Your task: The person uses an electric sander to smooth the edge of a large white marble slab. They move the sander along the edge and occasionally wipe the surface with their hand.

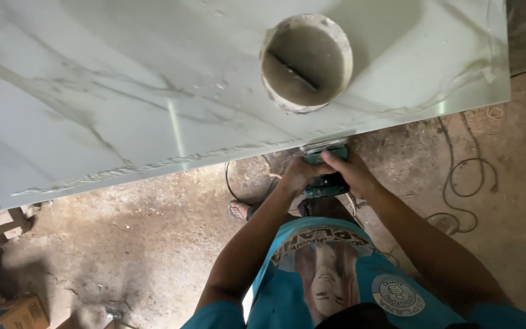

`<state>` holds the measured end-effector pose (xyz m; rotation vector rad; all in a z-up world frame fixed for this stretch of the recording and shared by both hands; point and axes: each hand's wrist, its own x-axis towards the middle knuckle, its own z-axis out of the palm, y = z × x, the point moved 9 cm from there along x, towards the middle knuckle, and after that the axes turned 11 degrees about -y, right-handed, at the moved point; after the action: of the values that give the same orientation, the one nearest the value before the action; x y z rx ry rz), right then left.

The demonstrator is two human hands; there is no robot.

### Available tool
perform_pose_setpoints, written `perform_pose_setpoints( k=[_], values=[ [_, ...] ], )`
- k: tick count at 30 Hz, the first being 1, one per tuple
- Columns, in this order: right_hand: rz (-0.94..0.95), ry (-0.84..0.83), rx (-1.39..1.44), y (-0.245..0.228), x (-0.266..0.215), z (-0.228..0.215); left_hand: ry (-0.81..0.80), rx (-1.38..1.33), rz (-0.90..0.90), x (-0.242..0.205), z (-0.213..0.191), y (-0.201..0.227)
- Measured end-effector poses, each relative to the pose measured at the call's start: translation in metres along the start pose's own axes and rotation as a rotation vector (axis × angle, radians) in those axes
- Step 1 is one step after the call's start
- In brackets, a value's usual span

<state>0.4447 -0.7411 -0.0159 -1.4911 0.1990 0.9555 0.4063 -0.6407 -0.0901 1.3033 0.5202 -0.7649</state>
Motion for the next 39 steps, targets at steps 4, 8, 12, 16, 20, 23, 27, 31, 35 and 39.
perform_pose_setpoints(
  k=[4,8,12,16,20,23,27,31,35,39],
  values=[
    [0.001,0.054,-0.065,0.003,-0.002,-0.076,0.004,-0.180,0.063,0.036,0.053,0.008],
    [0.010,0.109,-0.053,-0.006,-0.011,-0.125,-0.034,-0.117,0.095,0.061,0.101,0.031],
    [-0.003,0.093,-0.084,0.010,0.002,-0.153,-0.089,-0.123,0.123,0.041,0.109,0.060],
    [0.031,0.076,-0.085,0.020,0.007,-0.120,-0.073,-0.101,0.071,0.042,0.087,0.033],
    [0.001,0.043,-0.052,0.026,0.014,-0.072,-0.016,-0.176,0.139,0.014,0.041,0.025],
    [0.015,0.010,-0.055,0.023,0.015,-0.028,-0.002,-0.131,0.070,-0.010,0.008,0.014],
    [0.023,-0.044,-0.071,0.030,0.020,0.032,0.042,-0.062,-0.004,-0.039,-0.037,-0.005],
    [0.006,-0.084,-0.192,0.012,0.011,0.096,0.059,-0.155,0.056,-0.049,-0.083,-0.034],
    [0.054,-0.076,-0.190,-0.002,0.003,0.157,0.065,-0.114,0.023,-0.072,-0.126,-0.053],
    [0.138,-0.124,-0.286,0.013,0.015,0.202,0.090,0.079,-0.039,-0.098,-0.170,-0.060]
  ],
)
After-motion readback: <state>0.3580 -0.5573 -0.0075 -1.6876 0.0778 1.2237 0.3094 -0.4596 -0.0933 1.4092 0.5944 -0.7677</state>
